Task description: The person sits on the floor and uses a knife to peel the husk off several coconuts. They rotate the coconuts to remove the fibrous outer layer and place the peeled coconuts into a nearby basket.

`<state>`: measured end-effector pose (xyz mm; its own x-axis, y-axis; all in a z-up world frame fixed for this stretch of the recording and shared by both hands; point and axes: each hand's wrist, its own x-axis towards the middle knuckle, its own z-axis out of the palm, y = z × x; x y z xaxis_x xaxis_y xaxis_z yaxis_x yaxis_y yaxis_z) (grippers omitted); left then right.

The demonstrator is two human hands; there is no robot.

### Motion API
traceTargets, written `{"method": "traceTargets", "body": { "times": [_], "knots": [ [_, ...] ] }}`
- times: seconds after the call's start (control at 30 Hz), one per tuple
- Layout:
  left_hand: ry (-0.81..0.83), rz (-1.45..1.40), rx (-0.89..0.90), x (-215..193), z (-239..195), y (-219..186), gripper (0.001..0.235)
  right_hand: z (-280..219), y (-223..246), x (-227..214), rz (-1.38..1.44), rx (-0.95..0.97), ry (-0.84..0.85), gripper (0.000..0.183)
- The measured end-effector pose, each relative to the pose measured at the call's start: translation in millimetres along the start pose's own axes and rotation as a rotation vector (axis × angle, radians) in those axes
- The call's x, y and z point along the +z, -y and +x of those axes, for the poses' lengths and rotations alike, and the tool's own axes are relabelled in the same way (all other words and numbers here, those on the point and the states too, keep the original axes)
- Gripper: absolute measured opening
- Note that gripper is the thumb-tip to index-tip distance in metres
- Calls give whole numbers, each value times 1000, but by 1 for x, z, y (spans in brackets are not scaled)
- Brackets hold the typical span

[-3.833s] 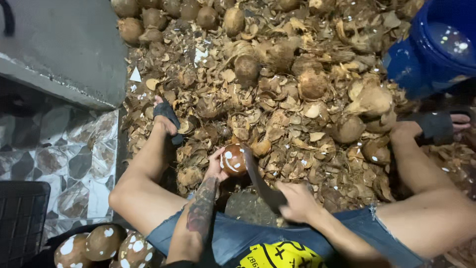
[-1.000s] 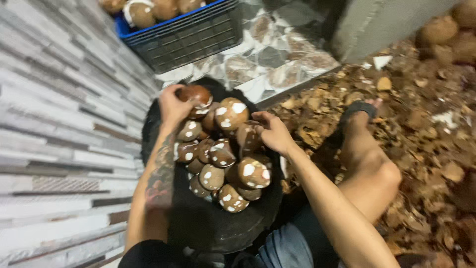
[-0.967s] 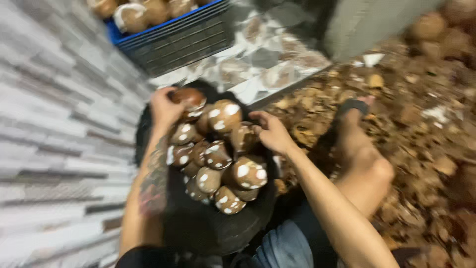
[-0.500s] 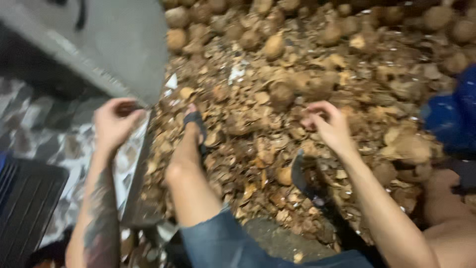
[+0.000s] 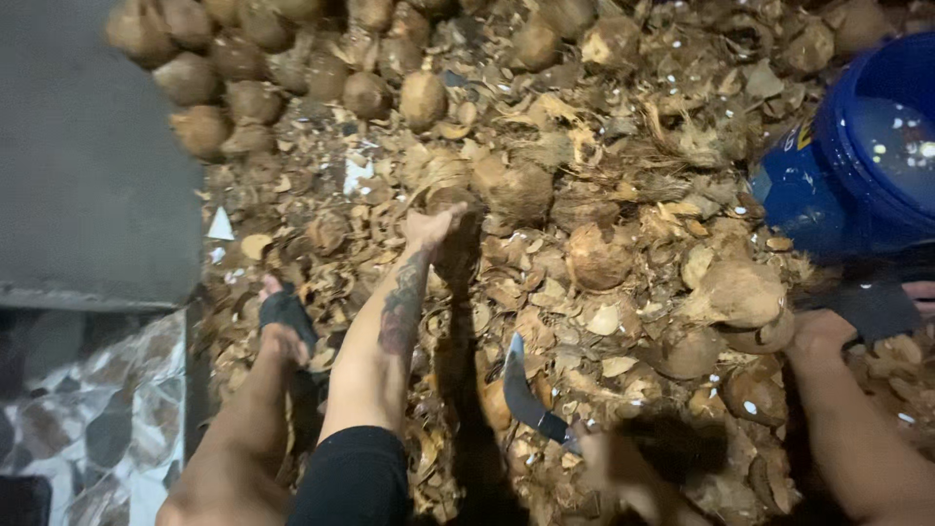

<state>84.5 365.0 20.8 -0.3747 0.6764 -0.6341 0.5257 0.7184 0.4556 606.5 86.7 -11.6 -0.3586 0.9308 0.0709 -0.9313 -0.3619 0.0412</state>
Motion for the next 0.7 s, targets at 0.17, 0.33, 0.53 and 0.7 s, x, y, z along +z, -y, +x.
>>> {"method": "traceTargets", "body": {
  "times": [0.17,0.33,0.53,0.7],
  "knots": [
    [42,-230,-45,14,-3,-31,140,23,60,-25,2186,-994,1512,31],
    [28,-349,-33,-11,-27,-10,120,14,65,-41,2175,-1008,1425,28],
    [731,-1219,-50,-37,-59,99,71,5,74,-53,2209,-994,1414,42],
    [628,-1599,-36,-52,-148,199,81,-4,-325,42,3814,-1527,1377,59]
  ]
}}
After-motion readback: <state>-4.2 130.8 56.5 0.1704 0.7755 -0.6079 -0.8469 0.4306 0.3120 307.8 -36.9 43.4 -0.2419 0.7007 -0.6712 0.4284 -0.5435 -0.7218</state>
